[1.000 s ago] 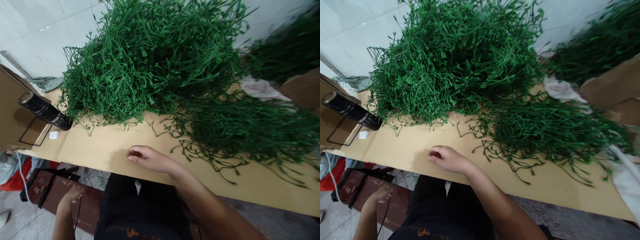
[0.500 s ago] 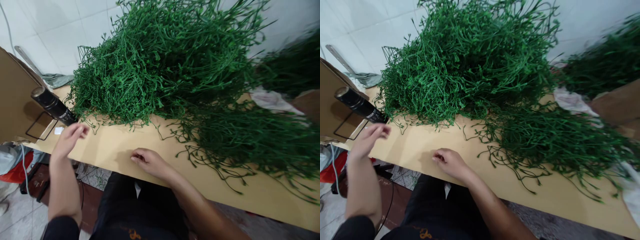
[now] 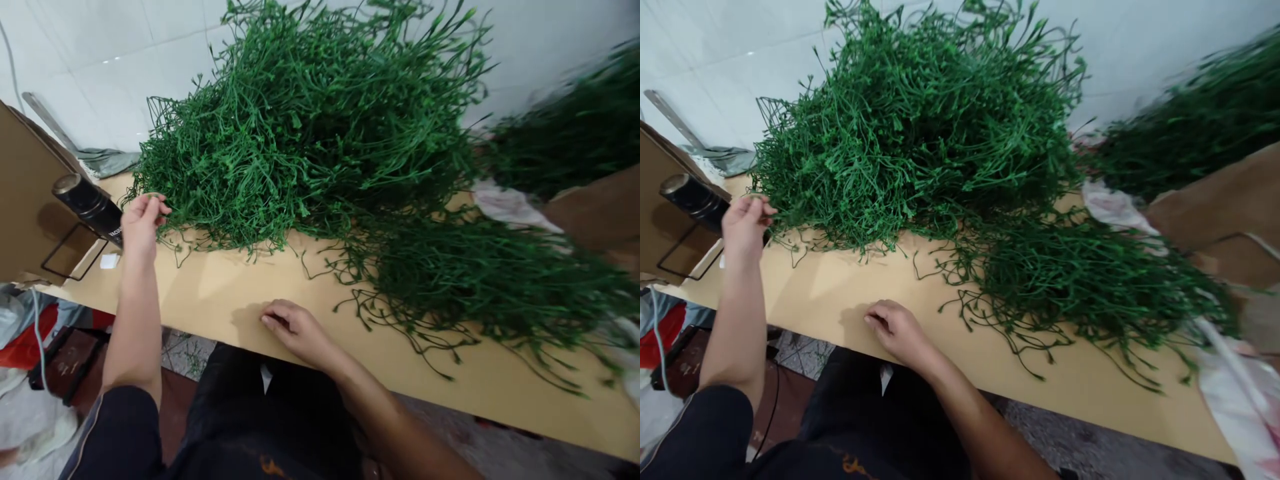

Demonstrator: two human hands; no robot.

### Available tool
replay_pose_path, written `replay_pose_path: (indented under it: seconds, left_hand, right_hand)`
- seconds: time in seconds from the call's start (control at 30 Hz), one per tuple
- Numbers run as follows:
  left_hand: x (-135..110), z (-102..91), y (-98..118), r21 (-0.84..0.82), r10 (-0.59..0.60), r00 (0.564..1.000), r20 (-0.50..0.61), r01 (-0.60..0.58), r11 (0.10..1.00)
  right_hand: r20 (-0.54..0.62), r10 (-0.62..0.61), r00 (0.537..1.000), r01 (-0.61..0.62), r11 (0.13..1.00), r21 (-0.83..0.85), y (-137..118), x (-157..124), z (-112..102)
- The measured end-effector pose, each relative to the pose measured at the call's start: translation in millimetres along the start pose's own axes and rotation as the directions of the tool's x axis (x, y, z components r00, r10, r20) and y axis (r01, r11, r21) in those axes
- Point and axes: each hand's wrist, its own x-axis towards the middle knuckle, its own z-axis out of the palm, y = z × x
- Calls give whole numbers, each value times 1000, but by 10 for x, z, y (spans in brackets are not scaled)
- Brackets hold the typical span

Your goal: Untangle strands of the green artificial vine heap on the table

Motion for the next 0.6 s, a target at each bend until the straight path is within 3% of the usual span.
replay_pose_path:
  seconds: [0.13,0.3,0.37,0.4,0.47,0.53,0.6]
  left_hand:
    - [-247,-334,330,-220,108,991,-77,-123,968]
    - [-850,-290,260,-172,213,977,-24,-213,962]
    - [-1148,-207,146,-12,89,986,144,-88,996]
    - [-1283,-171,93,73,16,968,251,-35,997]
    - [-1497,-125,7,203,-51,903,426,-41,978]
    - [-1618,-124,-53,246,-54,862,505,-84,966]
    - [-1665,-152,-92,244,-49,861,507,-89,966]
  right_hand:
    - [25,-2,1000,0,997,83,-130,94,24]
    - [17,37,999,-41,948,315,-393,319,100]
    - [18,105,994,-102,885,454,-458,459,136]
    - [27,145,989,-138,848,512,-472,534,157]
    - [65,189,980,-189,775,603,-463,667,207]
    - [86,207,975,-209,703,679,-428,756,264]
    - [90,237,967,-224,638,737,-393,790,315]
